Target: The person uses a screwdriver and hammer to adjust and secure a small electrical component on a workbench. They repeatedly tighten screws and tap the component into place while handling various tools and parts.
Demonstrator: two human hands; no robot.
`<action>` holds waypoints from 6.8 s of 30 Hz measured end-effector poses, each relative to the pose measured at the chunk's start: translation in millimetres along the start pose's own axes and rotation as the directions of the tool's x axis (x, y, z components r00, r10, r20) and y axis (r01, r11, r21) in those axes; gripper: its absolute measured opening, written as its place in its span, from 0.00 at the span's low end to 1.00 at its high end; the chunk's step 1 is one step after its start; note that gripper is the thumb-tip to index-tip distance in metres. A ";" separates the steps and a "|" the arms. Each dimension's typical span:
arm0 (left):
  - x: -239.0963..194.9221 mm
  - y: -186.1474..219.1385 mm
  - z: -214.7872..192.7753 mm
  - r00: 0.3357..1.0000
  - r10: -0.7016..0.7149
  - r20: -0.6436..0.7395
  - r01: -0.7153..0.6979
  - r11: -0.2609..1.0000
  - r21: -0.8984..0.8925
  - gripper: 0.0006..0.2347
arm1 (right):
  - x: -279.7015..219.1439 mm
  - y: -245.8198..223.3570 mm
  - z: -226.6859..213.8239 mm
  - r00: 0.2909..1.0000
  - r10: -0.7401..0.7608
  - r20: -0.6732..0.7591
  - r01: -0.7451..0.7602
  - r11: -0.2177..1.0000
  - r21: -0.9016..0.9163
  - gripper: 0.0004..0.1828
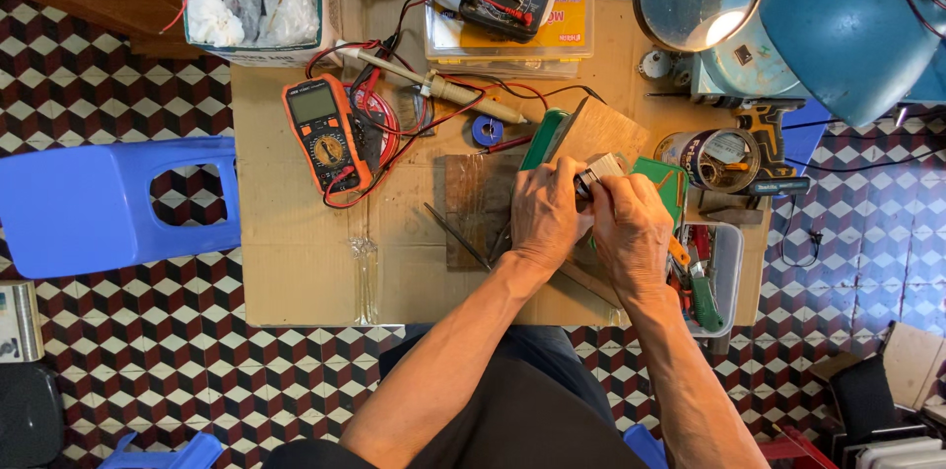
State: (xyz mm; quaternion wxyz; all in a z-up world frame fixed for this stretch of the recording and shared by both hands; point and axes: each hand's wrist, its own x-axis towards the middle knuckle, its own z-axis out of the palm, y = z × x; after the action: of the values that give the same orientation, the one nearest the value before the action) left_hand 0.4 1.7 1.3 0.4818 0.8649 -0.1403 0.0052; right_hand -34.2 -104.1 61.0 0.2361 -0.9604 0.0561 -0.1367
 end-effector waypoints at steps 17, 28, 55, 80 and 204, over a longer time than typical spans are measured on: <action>-2.0 -1.8 2.4 0.999 0.014 0.038 -0.014 1.000 -0.011 0.21 | 0.5 -5.1 1.1 1.000 -0.011 0.005 0.011 0.999 -0.052 0.05; -1.2 -6.3 8.0 1.000 0.005 -0.027 -0.004 1.000 0.013 0.22 | 0.0 -1.8 4.3 0.998 -0.059 -0.023 0.057 0.997 -0.046 0.05; 3.4 -5.0 5.3 0.997 0.082 -0.012 -0.083 0.996 -0.026 0.24 | 3.1 1.7 -14.7 0.989 0.109 0.104 -0.118 0.990 0.079 0.05; 6.1 -1.8 -2.2 0.999 0.013 0.052 -0.014 1.000 0.007 0.17 | 14.8 6.0 -1.6 0.977 -0.083 0.198 0.115 0.981 -0.158 0.06; 17.8 0.2 -71.6 0.697 -0.513 0.501 0.711 0.583 -0.394 0.22 | -156.5 85.9 142.7 0.921 0.188 0.340 -0.103 0.962 -0.255 0.30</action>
State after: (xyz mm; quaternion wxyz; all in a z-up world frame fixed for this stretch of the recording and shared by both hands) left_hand 26.4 57.2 42.3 0.6525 0.6641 0.0974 -0.3517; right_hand -146.3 -90.4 -137.7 0.1381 -0.9831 0.0990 0.0675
